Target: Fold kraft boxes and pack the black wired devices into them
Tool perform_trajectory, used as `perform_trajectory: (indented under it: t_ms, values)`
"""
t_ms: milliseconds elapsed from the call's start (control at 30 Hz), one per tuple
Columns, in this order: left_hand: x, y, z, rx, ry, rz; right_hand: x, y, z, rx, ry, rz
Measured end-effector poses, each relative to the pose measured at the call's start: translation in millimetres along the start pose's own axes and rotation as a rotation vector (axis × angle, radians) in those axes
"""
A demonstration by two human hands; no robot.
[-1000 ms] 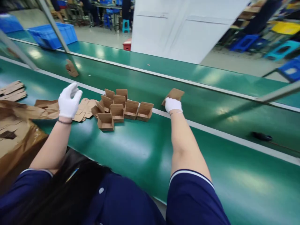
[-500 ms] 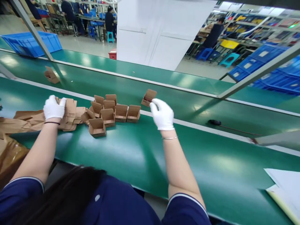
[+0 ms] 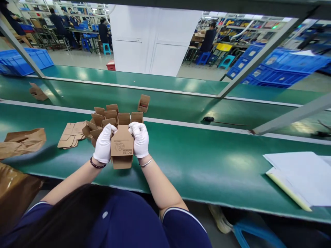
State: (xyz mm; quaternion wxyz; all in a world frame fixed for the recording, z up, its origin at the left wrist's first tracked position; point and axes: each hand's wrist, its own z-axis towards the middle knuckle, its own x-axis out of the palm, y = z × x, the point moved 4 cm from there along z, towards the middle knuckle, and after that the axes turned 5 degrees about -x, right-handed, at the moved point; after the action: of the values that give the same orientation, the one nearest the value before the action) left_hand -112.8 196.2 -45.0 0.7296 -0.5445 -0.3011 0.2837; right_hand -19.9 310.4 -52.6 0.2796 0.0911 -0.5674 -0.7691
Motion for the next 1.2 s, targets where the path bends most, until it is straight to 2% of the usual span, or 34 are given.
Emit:
perform_trajectory:
  t_ms: [67, 133, 267, 333, 433, 533, 633, 767, 867, 1033, 1133, 1200]
  values:
    - [8.1, 6, -3, -0.05, -0.026, -0.072, -5, -3, -3, 0.019, -0.013, -0.009]
    - [10.7, 5, 0, -0.042, -0.056, -0.084, -6, -2, -8, 0.024, 0.001, 0.026]
    - [6.3, -5, 21, 0.052, -0.088, -0.116, 3, 0, -24, 0.067, 0.25, 0.08]
    - [6.1, -7, 29, 0.089, -0.064, -0.125, 4, -3, -30, 0.099, 0.295, 0.028]
    - [13.1, 0, 28, 0.1, -0.011, -0.034, -6, -9, -29, 0.057, 0.117, -0.125]
    - [24.4, 11, 12, 0.096, 0.046, 0.088, -12, -12, -26, -0.09, -0.007, -0.257]
    - [30.5, 15, -1, 0.142, 0.022, 0.233, -9, -13, -26, -0.167, 0.009, -0.319]
    - [28.2, 12, -3, 0.195, -0.09, 0.345, -7, -6, -30, -0.242, -0.076, -0.442]
    - [25.6, 9, -1, 0.282, -0.099, 0.353, -4, 0, -29, -0.326, -0.027, -0.548]
    - [20.7, 9, -1, 0.406, 0.003, 0.279, -6, -4, -28, -0.291, 0.053, -0.657]
    - [18.5, 12, 0, 0.425, 0.056, 0.34, -13, -8, -32, -0.255, -0.055, -0.544]
    - [16.2, 17, -1, 0.419, -0.002, 0.396, -18, -13, -36, -0.153, -0.162, -0.385]
